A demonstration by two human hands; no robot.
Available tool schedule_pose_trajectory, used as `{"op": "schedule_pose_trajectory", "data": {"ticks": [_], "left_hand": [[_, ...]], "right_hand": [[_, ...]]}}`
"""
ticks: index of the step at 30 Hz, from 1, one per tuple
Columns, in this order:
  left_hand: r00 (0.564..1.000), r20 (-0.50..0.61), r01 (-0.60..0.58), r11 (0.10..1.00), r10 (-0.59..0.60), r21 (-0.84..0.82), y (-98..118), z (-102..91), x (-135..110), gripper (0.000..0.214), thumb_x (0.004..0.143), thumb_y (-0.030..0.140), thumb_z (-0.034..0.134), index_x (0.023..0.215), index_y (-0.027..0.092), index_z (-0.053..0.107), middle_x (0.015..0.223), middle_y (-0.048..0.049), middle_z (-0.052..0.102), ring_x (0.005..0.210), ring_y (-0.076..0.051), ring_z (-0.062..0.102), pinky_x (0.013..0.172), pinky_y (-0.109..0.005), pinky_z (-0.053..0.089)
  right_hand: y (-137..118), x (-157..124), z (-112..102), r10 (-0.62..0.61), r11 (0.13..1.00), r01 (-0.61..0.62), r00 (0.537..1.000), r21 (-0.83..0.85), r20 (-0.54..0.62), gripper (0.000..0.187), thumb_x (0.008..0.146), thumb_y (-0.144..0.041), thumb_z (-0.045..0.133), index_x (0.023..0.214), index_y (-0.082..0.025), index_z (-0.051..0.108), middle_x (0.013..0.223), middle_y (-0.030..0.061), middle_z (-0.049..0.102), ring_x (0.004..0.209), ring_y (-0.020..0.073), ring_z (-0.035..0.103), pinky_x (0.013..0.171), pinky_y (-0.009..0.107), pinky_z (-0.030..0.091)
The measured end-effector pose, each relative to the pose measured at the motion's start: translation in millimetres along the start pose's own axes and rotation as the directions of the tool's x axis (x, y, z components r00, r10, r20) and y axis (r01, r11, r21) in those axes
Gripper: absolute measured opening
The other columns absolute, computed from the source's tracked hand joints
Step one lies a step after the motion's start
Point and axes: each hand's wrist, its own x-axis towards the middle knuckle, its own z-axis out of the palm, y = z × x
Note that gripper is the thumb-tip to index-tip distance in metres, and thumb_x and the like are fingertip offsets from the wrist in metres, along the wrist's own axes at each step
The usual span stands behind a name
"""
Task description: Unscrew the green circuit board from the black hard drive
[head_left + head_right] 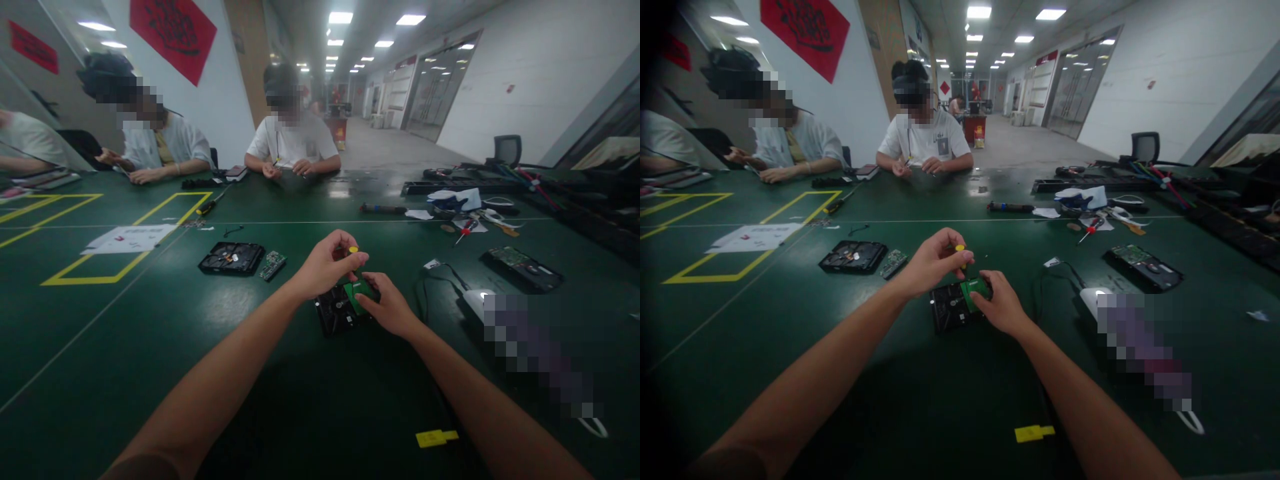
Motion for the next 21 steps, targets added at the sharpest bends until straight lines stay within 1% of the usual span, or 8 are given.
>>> {"op": "schedule_pose_trajectory", "data": {"ticks": [3,5,6,9,11,13,17,21], "left_hand": [[0.999,0.03,-0.043,0.993,0.04,0.108,-1,-0.3,-1,0.032,0.095,0.042,0.074,0.116,0.018,0.066,0.098,-0.0035,0.065,0.067,-0.009,0.062,0.06,-0.023,0.058],[0.997,0.053,-0.06,0.985,0.052,0.161,-1,-0.9,-2,0.032,0.098,0.044,0.07,0.119,0.019,0.071,0.11,-0.0073,0.066,0.074,-0.01,0.065,0.062,-0.024,0.059],[0.997,0.064,-0.063,0.985,0.053,0.159,-1,-1.1,-2,0.033,0.1,0.044,0.067,0.119,0.019,0.073,0.114,-0.0093,0.065,0.081,-0.013,0.067,0.063,-0.025,0.06],[0.993,0.113,-0.021,0.999,0.016,0.042,0,-1.6,-1,0.035,0.105,0.045,0.058,0.12,0.018,0.074,0.122,-0.0136,0.066,0.106,-0.022,0.067,0.069,-0.027,0.062],[0.99,0.142,0.026,0.998,-0.019,-0.05,1,-1.4,0,0.035,0.106,0.043,0.055,0.119,0.017,0.074,0.123,-0.0138,0.068,0.112,-0.024,0.066,0.071,-0.028,0.063],[0.989,0.141,0.046,0.996,-0.035,-0.08,2,-0.7,0,0.033,0.105,0.041,0.056,0.117,0.016,0.074,0.117,-0.0127,0.07,0.107,-0.022,0.067,0.071,-0.027,0.063],[0.997,0.077,0.02,1.0,-0.02,-0.01,4,1.5,0,0.03,0.1,0.041,0.066,0.111,0.014,0.071,0.105,-0.0098,0.071,0.086,-0.015,0.067,0.068,-0.026,0.062],[1.0,0.024,0.015,1.0,-0.015,-0.001,4,3.7,-1,0.03,0.094,0.04,0.075,0.101,0.014,0.062,0.097,-0.0075,0.071,0.069,-0.01,0.064,0.062,-0.024,0.057]], "right_hand": [[1,0,0,0.026,0.998,-0.026,1.0,0.056,-0.01,0.047,0.094,-0.038,0.07,0.137,-0.023,0.061,0.135,0.0125,0.065,0.124,0.0282,0.066,0.112,0.049,0.052],[2,0,0,0.044,0.995,-0.043,0.999,0.091,-0.011,0.047,0.096,-0.04,0.068,0.139,-0.022,0.06,0.138,0.0136,0.065,0.126,0.0276,0.066,0.114,0.049,0.052],[2,0,-1,0.048,0.994,-0.047,0.999,0.101,-0.007,0.047,0.097,-0.04,0.067,0.139,-0.022,0.06,0.139,0.014,0.065,0.127,0.0274,0.066,0.114,0.049,0.051],[3,-1,-1,0.05,0.993,-0.049,0.999,0.111,-0.004,0.045,0.098,-0.04,0.067,0.138,-0.021,0.061,0.14,0.0145,0.066,0.128,0.027,0.067,0.115,0.049,0.051],[4,-1,-2,0.052,0.992,-0.05,0.999,0.118,-0.011,0.044,0.097,-0.04,0.067,0.137,-0.022,0.062,0.14,0.0141,0.067,0.127,0.0274,0.067,0.115,0.051,0.052],[6,-1,-2,0.057,0.989,-0.054,0.998,0.136,-0.014,0.043,0.098,-0.04,0.068,0.137,-0.023,0.062,0.14,0.0137,0.068,0.128,0.0278,0.067,0.114,0.052,0.052],[12,-1,-1,0.079,0.976,-0.073,0.997,0.204,-0.021,0.041,0.098,-0.041,0.067,0.135,-0.025,0.063,0.141,0.0125,0.069,0.129,0.0267,0.068,0.114,0.052,0.052],[18,0,0,0.156,0.937,-0.127,0.986,0.326,-0.062,0.036,0.097,-0.04,0.067,0.129,-0.025,0.065,0.133,0.0106,0.073,0.122,0.0259,0.071,0.109,0.05,0.056]]}}
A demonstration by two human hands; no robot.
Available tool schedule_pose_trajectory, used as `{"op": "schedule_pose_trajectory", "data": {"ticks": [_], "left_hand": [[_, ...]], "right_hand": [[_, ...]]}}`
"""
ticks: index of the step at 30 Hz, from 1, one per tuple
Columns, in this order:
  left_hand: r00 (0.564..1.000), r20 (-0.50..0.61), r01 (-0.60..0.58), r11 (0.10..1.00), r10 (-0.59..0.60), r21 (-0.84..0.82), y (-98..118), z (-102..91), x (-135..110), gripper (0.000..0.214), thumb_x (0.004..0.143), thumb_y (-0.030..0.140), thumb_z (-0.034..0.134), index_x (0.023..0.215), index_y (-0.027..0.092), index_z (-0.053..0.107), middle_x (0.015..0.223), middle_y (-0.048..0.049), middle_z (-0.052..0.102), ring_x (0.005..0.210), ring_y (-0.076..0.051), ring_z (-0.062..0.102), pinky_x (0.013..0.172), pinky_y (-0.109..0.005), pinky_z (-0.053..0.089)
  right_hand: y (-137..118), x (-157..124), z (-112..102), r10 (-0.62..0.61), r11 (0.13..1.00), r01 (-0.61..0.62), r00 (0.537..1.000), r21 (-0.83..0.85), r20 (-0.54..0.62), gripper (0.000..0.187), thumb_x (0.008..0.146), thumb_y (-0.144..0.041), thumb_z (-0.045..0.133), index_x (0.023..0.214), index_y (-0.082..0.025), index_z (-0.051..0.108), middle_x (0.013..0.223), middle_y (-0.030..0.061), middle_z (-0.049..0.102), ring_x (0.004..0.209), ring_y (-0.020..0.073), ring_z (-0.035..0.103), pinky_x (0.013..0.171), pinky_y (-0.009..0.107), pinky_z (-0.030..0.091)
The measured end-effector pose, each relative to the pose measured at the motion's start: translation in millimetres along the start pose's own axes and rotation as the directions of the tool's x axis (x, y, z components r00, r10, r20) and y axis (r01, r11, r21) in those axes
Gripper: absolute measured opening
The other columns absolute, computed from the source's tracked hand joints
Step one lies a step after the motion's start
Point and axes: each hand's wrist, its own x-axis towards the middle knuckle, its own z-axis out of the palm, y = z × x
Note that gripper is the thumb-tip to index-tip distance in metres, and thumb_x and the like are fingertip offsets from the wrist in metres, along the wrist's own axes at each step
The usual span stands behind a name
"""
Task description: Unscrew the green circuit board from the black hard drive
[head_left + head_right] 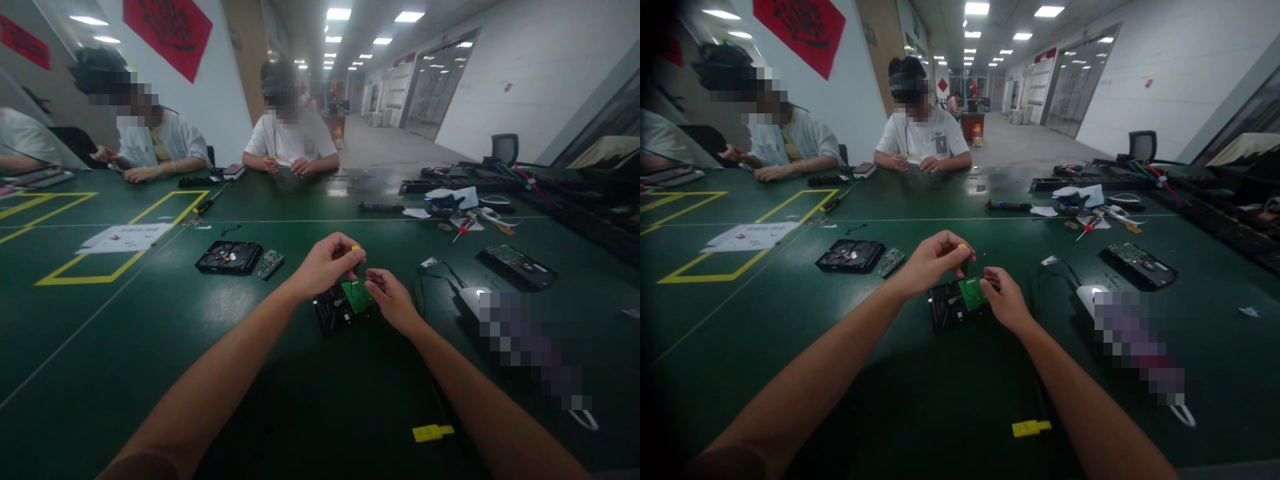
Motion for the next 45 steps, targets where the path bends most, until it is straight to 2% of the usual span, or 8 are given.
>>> {"op": "schedule_pose_trajectory", "data": {"ticks": [5,10,13,18,25,31,37,45], "left_hand": [[0.998,0.058,-0.029,0.999,0.028,0.018,-1,-2.0,0,0.032,0.097,0.041,0.071,0.117,0.016,0.066,0.094,-0.0036,0.067,0.068,-0.009,0.06,0.062,-0.023,0.055],[0.994,0.106,0.041,0.999,-0.038,-0.031,-4,-6.0,2,0.033,0.103,0.044,0.059,0.119,0.019,0.074,0.103,-0.0084,0.069,0.09,-0.017,0.066,0.066,-0.025,0.056],[0.992,0.103,0.079,0.991,-0.068,-0.107,-5,-5.5,2,0.032,0.103,0.043,0.059,0.118,0.019,0.074,0.106,-0.0096,0.069,0.101,-0.02,0.066,0.069,-0.026,0.058],[0.999,0.041,0.023,0.999,-0.022,-0.03,-3,-2.8,2,0.031,0.098,0.041,0.069,0.114,0.014,0.071,0.104,-0.0091,0.07,0.089,-0.016,0.066,0.07,-0.028,0.062],[1.0,-0.024,-0.011,0.991,0.008,-0.136,-3,1.6,1,0.028,0.09,0.034,0.079,0.098,0.016,0.059,0.107,-0.0108,0.072,0.097,-0.021,0.072,0.064,-0.026,0.062],[0.999,0.04,0.009,0.991,-0.004,-0.132,-4,0.9,1,0.032,0.095,0.034,0.074,0.121,0.017,0.069,0.104,-0.0079,0.07,0.099,-0.019,0.068,0.076,-0.03,0.064],[0.995,0.051,0.1,0.939,-0.087,-0.328,-2,-0.5,2,0.025,0.098,0.036,0.069,0.111,0.016,0.076,0.116,-0.0121,0.07,0.105,-0.021,0.067,0.08,-0.033,0.065],[0.998,-0.016,0.052,0.997,-0.054,-0.064,2,-2.1,0,0.03,0.088,0.038,0.081,0.102,0.013,0.071,0.097,-0.0076,0.071,0.077,-0.012,0.065,0.067,-0.027,0.061]], "right_hand": [[-4,2,-3,0.013,1.0,-0.008,0.983,0.029,-0.183,0.029,0.091,-0.031,0.064,0.118,-0.022,0.068,0.121,0.0117,0.075,0.113,0.0272,0.074,0.098,0.048,0.062],[-11,0,-10,-0.016,0.997,-0.007,0.96,-0.081,-0.28,0.04,0.079,-0.015,0.052,0.114,-0.02,0.07,0.113,0.0116,0.076,0.104,0.0282,0.074,0.078,0.042,0.065],[-13,-2,-12,-0.012,0.988,-0.033,0.957,-0.148,-0.291,0.042,0.079,-0.015,0.05,0.114,-0.02,0.072,0.106,0.0109,0.078,0.097,0.0279,0.075,0.08,0.044,0.063],[-10,-2,-10,-0.02,0.986,-0.031,0.955,-0.165,-0.295,0.033,0.086,-0.021,0.052,0.113,-0.021,0.071,0.107,0.0115,0.079,0.089,0.0271,0.076,0.078,0.044,0.063],[-3,1,-9,-0.021,0.984,-0.029,0.962,-0.178,-0.271,0.026,0.09,-0.027,0.059,0.112,-0.022,0.071,0.111,0.0112,0.078,0.099,0.0284,0.076,0.082,0.046,0.065],[-6,2,-8,-0.029,0.969,-0.039,0.963,-0.245,-0.27,0.025,0.09,-0.031,0.062,0.111,-0.021,0.072,0.11,0.0116,0.078,0.097,0.028,0.076,0.087,0.047,0.063],[-9,1,-10,-0.05,0.96,-0.025,0.964,-0.277,-0.26,0.028,0.088,-0.034,0.065,0.11,-0.02,0.073,0.107,0.0126,0.076,0.089,0.0264,0.075,0.08,0.043,0.063],[-11,0,-8,-0.067,0.954,-0.01,0.967,-0.3,-0.246,0.029,0.085,-0.029,0.065,0.112,-0.019,0.074,0.114,0.0123,0.073,0.088,0.0236,0.073,0.075,0.039,0.061]]}}
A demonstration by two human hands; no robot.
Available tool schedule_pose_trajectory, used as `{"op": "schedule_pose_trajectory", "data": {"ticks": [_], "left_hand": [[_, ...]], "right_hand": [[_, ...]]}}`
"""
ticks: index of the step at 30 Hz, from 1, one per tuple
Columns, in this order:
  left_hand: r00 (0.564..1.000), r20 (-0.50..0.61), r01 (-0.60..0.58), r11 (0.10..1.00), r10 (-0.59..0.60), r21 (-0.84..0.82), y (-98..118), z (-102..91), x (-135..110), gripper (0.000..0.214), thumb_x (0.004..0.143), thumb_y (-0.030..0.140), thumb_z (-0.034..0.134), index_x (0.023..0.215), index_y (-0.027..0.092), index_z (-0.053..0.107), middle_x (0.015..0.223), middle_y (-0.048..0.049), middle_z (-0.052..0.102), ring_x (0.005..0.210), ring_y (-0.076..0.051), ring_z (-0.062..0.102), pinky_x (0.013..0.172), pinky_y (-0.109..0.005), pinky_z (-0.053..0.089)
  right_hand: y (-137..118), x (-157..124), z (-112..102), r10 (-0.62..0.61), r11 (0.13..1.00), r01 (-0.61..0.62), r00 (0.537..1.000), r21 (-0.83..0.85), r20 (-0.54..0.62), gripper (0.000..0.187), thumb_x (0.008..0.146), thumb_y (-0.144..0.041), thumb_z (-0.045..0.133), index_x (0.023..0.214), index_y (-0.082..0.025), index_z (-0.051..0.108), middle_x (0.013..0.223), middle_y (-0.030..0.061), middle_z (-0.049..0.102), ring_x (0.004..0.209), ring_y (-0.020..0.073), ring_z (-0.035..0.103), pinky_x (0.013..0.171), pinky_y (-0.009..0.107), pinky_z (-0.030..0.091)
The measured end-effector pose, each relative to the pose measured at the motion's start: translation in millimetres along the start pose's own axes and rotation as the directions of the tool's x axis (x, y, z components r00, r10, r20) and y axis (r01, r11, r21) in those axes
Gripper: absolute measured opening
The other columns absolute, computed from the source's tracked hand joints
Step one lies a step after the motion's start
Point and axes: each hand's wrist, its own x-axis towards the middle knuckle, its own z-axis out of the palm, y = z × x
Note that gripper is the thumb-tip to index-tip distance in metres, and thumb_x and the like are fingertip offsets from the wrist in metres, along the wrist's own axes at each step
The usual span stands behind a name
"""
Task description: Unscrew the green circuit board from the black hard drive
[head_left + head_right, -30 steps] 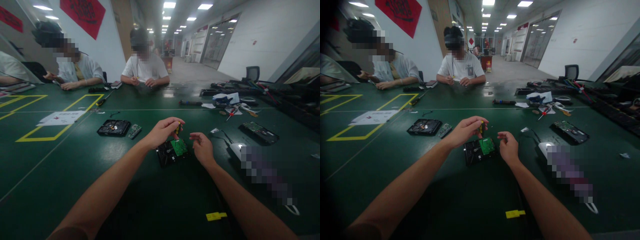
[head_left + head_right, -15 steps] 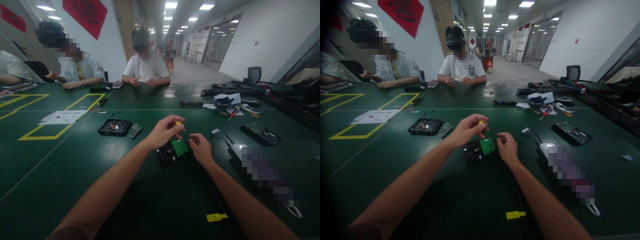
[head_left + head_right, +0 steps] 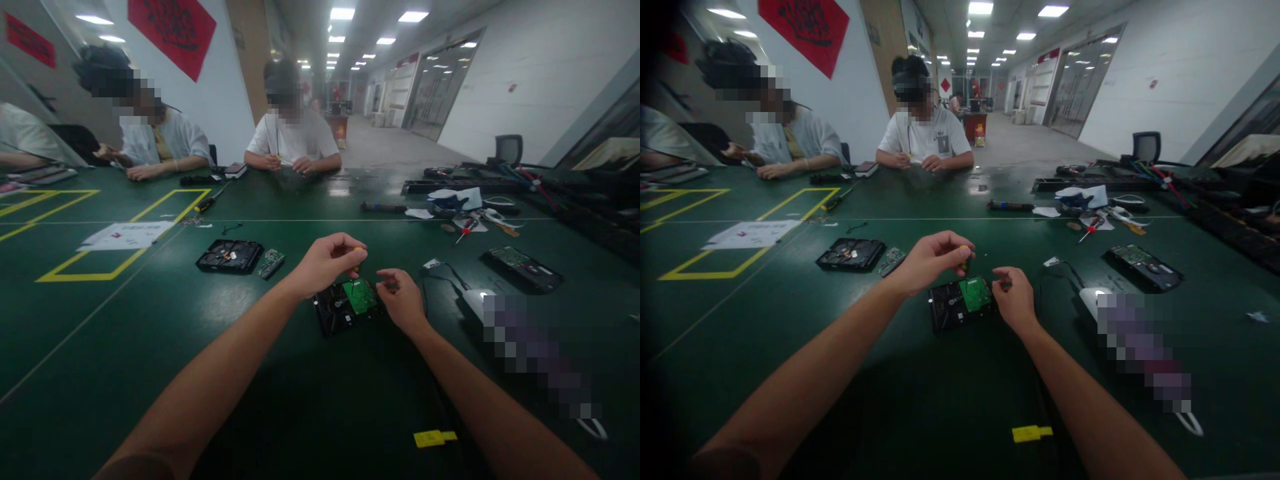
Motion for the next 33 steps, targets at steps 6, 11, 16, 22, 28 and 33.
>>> {"op": "schedule_pose_trajectory", "data": {"ticks": [6,11,16,22,28,33], "left_hand": [[1.0,-0.006,0.006,0.999,-0.006,-0.037,-2,5.3,-1,0.034,0.083,0.034,0.087,0.094,0.016,0.061,0.095,-0.0059,0.07,0.077,-0.012,0.064,0.063,-0.025,0.059],[1.0,0.019,-0.002,0.999,0.003,-0.039,-4,2.5,1,0.037,0.092,0.039,0.078,0.121,0.019,0.068,0.094,-0.0042,0.066,0.087,-0.015,0.063,0.067,-0.025,0.059],[0.997,0.019,0.072,0.985,-0.069,-0.159,-2,1.3,2,0.031,0.097,0.04,0.067,0.114,0.016,0.077,0.103,-0.0093,0.067,0.1,-0.02,0.063,0.072,-0.029,0.062],[0.996,0.011,0.094,0.989,-0.093,-0.11,0,0.5,2,0.03,0.093,0.039,0.071,0.112,0.017,0.077,0.107,-0.0098,0.07,0.097,-0.02,0.065,0.072,-0.03,0.061],[0.998,-0.048,0.048,0.999,-0.047,0.01,3,3.6,-1,0.029,0.085,0.036,0.082,0.096,0.015,0.066,0.096,-0.0087,0.071,0.082,-0.016,0.065,0.062,-0.026,0.056],[0.999,0.039,0.006,1.0,-0.006,-0.002,1,2.7,0,0.035,0.087,0.036,0.081,0.112,0.016,0.067,0.099,-0.0076,0.071,0.087,-0.017,0.066,0.069,-0.028,0.057]], "right_hand": [[-4,-1,-2,0.005,1.0,-0.005,1.0,-0.011,0.006,0.03,0.085,-0.029,0.065,0.111,-0.02,0.074,0.111,0.0116,0.073,0.086,0.0238,0.073,0.075,0.039,0.059],[-4,0,-2,0.002,1.0,-0.002,1.0,0.002,0.008,0.028,0.086,-0.033,0.063,0.108,-0.02,0.075,0.107,0.0109,0.075,0.087,0.0242,0.072,0.078,0.039,0.057],[-4,0,-4,0.078,0.996,-0.079,0.996,0.034,0.037,0.031,0.086,-0.026,0.054,0.109,-0.021,0.074,0.086,0.0047,0.074,0.073,0.0215,0.069,0.07,0.035,0.053],[-10,-3,-7,0.122,0.991,-0.124,0.991,0.047,0.058,0.035,0.081,-0.022,0.05,0.106,-0.021,0.075,0.071,0.0002,0.068,0.061,0.0196,0.063,0.063,0.033,0.049],[-1,-1,-4,0.025,0.999,-0.026,0.999,0.042,0.019,0.028,0.083,-0.024,0.052,0.098,-0.022,0.076,0.098,0.0065,0.074,0.082,0.022,0.07,0.072,0.035,0.055],[6,-1,-1,-0.015,0.997,0.013,0.999,0.075,0.034,0.026,0.081,-0.02,0.054,0.097,-0.023,0.075,0.105,0.0072,0.074,0.091,0.0228,0.072,0.076,0.036,0.058]]}}
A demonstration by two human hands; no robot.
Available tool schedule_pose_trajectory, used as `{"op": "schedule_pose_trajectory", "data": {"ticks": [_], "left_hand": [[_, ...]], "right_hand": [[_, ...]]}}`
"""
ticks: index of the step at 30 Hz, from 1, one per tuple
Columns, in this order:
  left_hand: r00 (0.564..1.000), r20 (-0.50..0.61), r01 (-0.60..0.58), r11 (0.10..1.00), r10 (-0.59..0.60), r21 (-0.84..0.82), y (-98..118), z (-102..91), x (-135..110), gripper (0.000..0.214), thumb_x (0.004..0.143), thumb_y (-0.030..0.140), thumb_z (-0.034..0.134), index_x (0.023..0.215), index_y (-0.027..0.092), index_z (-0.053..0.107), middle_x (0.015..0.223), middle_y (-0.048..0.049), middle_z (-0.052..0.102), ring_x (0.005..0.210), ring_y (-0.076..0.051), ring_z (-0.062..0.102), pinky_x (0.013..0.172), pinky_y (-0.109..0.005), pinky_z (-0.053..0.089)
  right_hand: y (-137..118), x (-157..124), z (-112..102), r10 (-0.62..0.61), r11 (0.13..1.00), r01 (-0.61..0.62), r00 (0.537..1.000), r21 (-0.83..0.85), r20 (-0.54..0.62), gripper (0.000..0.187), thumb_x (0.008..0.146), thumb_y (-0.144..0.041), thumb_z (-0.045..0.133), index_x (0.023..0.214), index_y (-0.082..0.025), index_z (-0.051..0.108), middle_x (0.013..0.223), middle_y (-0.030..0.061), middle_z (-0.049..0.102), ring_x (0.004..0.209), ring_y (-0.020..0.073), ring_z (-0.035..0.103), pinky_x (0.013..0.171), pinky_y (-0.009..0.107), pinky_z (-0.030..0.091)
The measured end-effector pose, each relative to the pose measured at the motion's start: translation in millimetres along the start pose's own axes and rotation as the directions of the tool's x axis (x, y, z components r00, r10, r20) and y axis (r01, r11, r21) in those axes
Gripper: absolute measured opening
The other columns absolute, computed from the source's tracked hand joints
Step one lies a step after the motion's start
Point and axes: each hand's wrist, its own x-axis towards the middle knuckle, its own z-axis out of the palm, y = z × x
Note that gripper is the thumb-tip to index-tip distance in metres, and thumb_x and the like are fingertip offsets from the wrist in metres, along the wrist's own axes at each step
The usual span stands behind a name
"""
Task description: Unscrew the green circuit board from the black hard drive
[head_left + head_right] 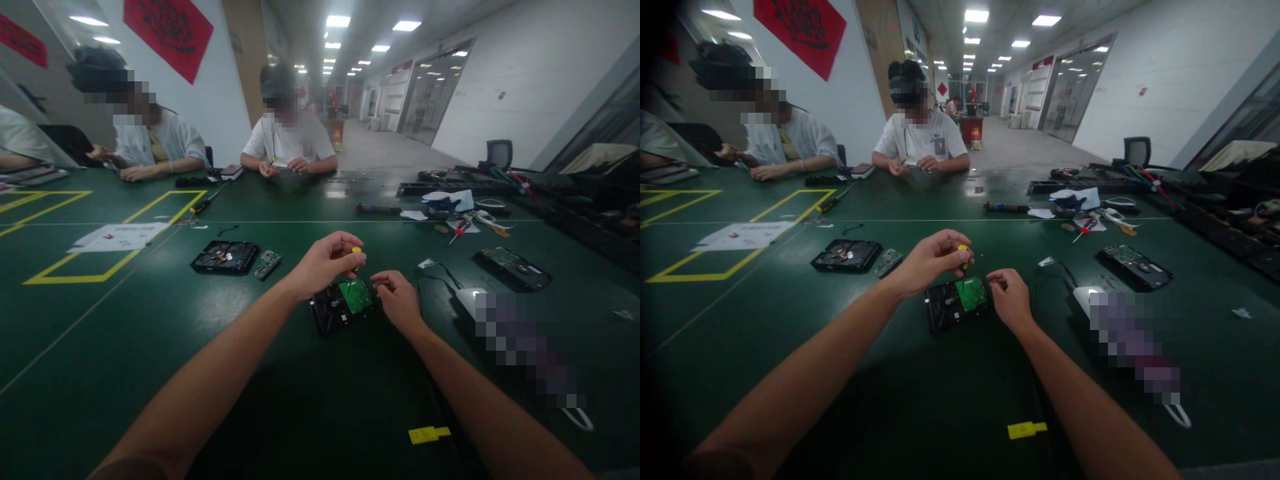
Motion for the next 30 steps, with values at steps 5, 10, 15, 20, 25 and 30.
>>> {"op": "schedule_pose_trajectory", "data": {"ticks": [5,10,15,20,25,30], "left_hand": [[1.0,-0.018,0.021,1.0,-0.021,-0.006,-5.8,-6.2,3.1,0.036,0.096,0.04,0.071,0.123,0.018,0.075,0.103,-0.008,0.069,0.089,-0.016,0.063,0.07,-0.027,0.056],[0.997,-0.002,0.079,0.986,-0.08,-0.149,-3.2,-6.8,3.2,0.029,0.095,0.038,0.068,0.113,0.018,0.079,0.11,-0.0112,0.07,0.099,-0.02,0.064,0.072,-0.028,0.057],[0.998,-0.022,0.056,0.998,-0.057,-0.011,-1.8,-8.1,2.4,0.03,0.093,0.04,0.072,0.113,0.018,0.078,0.11,-0.0085,0.071,0.091,-0.017,0.065,0.073,-0.029,0.059],[0.999,-0.053,0.014,0.996,-0.009,0.091,0.4,-6.6,0.0,0.031,0.091,0.041,0.076,0.109,0.016,0.076,0.102,-0.0082,0.072,0.089,-0.017,0.065,0.072,-0.028,0.059],[0.997,-0.073,-0.002,0.993,0.011,0.119,2.7,-2.0,-1.3,0.03,0.087,0.04,0.081,0.1,0.014,0.072,0.091,-0.0058,0.07,0.08,-0.014,0.064,0.07,-0.028,0.057],[0.997,-0.071,-0.002,0.992,0.012,0.127,1.1,0.3,-1.2,0.033,0.084,0.041,0.085,0.097,0.015,0.067,0.09,-0.0064,0.069,0.077,-0.014,0.063,0.063,-0.027,0.055]], "right_hand": [[-0.1,-0.6,-1.4,-0.012,1.0,0.012,1.0,-0.008,0.023,0.026,0.082,-0.019,0.054,0.096,-0.023,0.075,0.106,0.0074,0.074,0.091,0.0224,0.073,0.077,0.037,0.059],[0.5,-0.8,-1.8,0.001,1.0,-0.001,0.999,0.005,0.035,0.026,0.081,-0.019,0.054,0.097,-0.022,0.075,0.108,0.0076,0.074,0.092,0.0229,0.073,0.076,0.037,0.059],[1.5,-0.5,-1.5,0.018,1.0,-0.019,0.999,0.015,0.043,0.026,0.082,-0.02,0.055,0.099,-0.022,0.074,0.104,0.0067,0.075,0.092,0.0228,0.074,0.077,0.037,0.059],[1.0,-0.3,-1.2,0.015,1.0,-0.016,0.999,0.025,0.034,0.025,0.081,-0.02,0.055,0.098,-0.022,0.073,0.106,0.0072,0.074,0.093,0.0233,0.073,0.076,0.036,0.059],[-0.1,-1.6,-1.1,0.017,0.999,-0.018,0.999,0.041,0.032,0.024,0.081,-0.02,0.055,0.097,-0.022,0.073,0.104,0.0068,0.074,0.092,0.0226,0.073,0.075,0.035,0.059],[1.9,-1.1,-0.3,0.009,0.999,-0.01,0.999,0.037,0.036,0.023,0.083,-0.022,0.056,0.098,-0.022,0.073,0.105,0.0068,0.074,0.091,0.0218,0.074,0.076,0.035,0.06]]}}
